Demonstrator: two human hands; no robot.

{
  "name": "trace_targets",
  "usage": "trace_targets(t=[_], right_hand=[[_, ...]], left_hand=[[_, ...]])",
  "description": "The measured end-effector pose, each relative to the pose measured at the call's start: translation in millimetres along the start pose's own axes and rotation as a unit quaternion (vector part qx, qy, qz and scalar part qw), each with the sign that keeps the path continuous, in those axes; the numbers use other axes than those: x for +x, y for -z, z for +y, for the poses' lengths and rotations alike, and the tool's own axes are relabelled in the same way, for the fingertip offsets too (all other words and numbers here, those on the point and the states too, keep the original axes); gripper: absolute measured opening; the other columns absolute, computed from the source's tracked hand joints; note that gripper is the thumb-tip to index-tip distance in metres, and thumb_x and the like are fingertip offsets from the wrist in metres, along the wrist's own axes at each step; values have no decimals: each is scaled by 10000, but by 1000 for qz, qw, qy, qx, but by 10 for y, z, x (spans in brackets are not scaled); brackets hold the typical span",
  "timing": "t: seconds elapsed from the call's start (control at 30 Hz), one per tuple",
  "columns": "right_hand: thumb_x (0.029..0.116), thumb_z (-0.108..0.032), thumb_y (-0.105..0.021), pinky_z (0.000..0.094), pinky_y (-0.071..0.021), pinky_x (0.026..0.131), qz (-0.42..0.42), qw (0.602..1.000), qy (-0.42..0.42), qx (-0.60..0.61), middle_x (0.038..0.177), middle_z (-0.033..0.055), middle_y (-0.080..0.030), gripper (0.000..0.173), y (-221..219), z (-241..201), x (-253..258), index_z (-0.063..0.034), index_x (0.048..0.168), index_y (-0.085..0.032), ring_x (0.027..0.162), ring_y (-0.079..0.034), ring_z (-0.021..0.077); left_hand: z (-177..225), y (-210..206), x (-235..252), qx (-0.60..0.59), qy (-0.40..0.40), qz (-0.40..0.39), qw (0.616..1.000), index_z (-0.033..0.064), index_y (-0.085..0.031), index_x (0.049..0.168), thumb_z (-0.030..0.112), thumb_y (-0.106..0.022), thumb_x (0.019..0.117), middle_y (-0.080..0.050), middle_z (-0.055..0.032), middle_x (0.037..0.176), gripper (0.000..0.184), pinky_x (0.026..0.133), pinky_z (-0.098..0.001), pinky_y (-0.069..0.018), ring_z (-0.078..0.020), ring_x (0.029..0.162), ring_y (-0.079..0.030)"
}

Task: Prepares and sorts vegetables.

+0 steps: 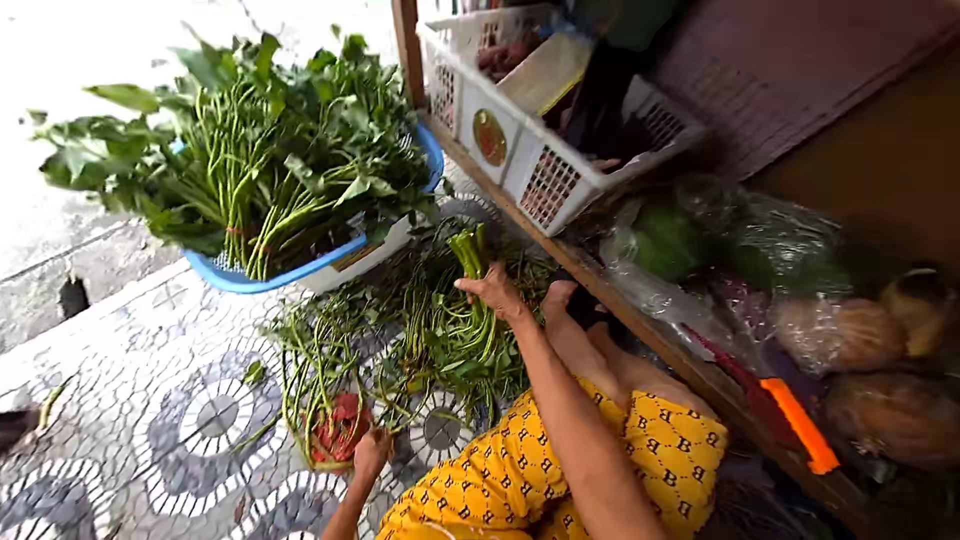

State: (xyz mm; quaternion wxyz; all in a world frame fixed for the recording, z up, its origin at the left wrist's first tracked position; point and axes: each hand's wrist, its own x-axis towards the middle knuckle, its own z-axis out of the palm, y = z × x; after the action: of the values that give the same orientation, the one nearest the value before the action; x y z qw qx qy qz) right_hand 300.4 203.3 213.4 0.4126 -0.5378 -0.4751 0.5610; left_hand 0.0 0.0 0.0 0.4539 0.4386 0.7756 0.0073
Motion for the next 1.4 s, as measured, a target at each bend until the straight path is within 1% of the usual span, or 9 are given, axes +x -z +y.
trace_targets(t=[0.2, 0.3, 0.37, 0.57, 0.77, 0.87, 1.13, 1.3, 1.4], right_hand=[[913, -12, -729, 216, -515, 556, -23, 998, -47, 28, 639, 16, -570, 189, -49, -91, 89, 32, 1036, -593, 514, -544, 72], [908, 23, -716, 210, -514, 538, -14, 998, -35, 58, 622, 18, -562, 172, -55, -79, 81, 25, 1013, -580, 500, -544, 73], [908, 31, -711, 205, -511, 534, -5, 998, -26, 64, 621, 13, -554, 164, -4, -106, 54, 19, 1005, -580, 498, -538, 68], [904, -30, -712, 202, -501, 504, 20, 999, 15, 24, 643, -13, -565, 144, 202, -174, -53, -38, 985, -594, 490, -528, 48], [901, 6, -699, 219, -511, 492, 24, 998, 17, 51, 646, -6, -561, 149, 101, -222, -70, -34, 965, -571, 481, -526, 66], [902, -44, -723, 204, -481, 465, 21, 1000, 19, 10, 652, -12, -573, 163, 138, -279, -165, -82, 1001, -599, 474, -510, 56], [872, -16, -748, 216, -492, 472, -13, 999, 38, 29, 651, 19, -591, 184, 3, -209, -85, -35, 999, -616, 477, -525, 70], [874, -6, -760, 253, -530, 573, -24, 999, 23, -16, 710, 52, -599, 280, -92, -186, 34, 49, 1102, -607, 544, -556, 94], [893, -56, -762, 293, -535, 627, -15, 996, -4, -88, 821, 99, -616, 368, -64, -186, 69, 46, 1207, -600, 608, -566, 127]], left_hand=[[840, 832, -289, -192, -202, -67, 958, -29, -612, 1158, 139, -561, 1027, -677, -95, 932, 220, 751, -328, -602, -141, 772, -683], [1314, 1121, -212, 13, -229, -50, 972, -58, -582, 1301, 140, -613, 1011, -705, -215, 1037, 352, 843, -494, -574, -278, 882, -710], [1589, 1229, -192, -62, -260, -58, 962, -30, -519, 1285, 149, -617, 1004, -677, -135, 955, 347, 705, -372, -594, -182, 748, -680], [2357, 1826, -637, -155, -375, -33, 913, -9, -569, 1262, 134, -617, 996, -670, -27, 901, 306, 662, -251, -546, -70, 705, -625], [2708, 2231, -542, -111, -420, -10, 901, 27, -626, 1242, 99, -587, 1031, -694, -73, 925, 227, 673, -331, -554, -132, 719, -643], [2886, 2323, -686, -206, -488, -45, 847, 95, -665, 1106, 82, -584, 994, -696, 39, 841, 138, 530, -159, -498, -2, 621, -600], [3075, 2088, -955, -342, -434, 32, 833, 163, -608, 1155, 126, -563, 1046, -655, 56, 836, 124, 492, -127, -420, 13, 568, -522], [3260, 1842, -820, -451, -380, -90, 802, 135, -593, 1244, 112, -414, 1100, -719, -7, 1083, 231, 517, -145, -442, 2, 591, -543], [3320, 1816, -755, -271, -508, -1, 817, 147, -499, 1414, -18, -375, 1042, -608, -19, 1374, 426, 562, -228, -546, -86, 790, -670]])
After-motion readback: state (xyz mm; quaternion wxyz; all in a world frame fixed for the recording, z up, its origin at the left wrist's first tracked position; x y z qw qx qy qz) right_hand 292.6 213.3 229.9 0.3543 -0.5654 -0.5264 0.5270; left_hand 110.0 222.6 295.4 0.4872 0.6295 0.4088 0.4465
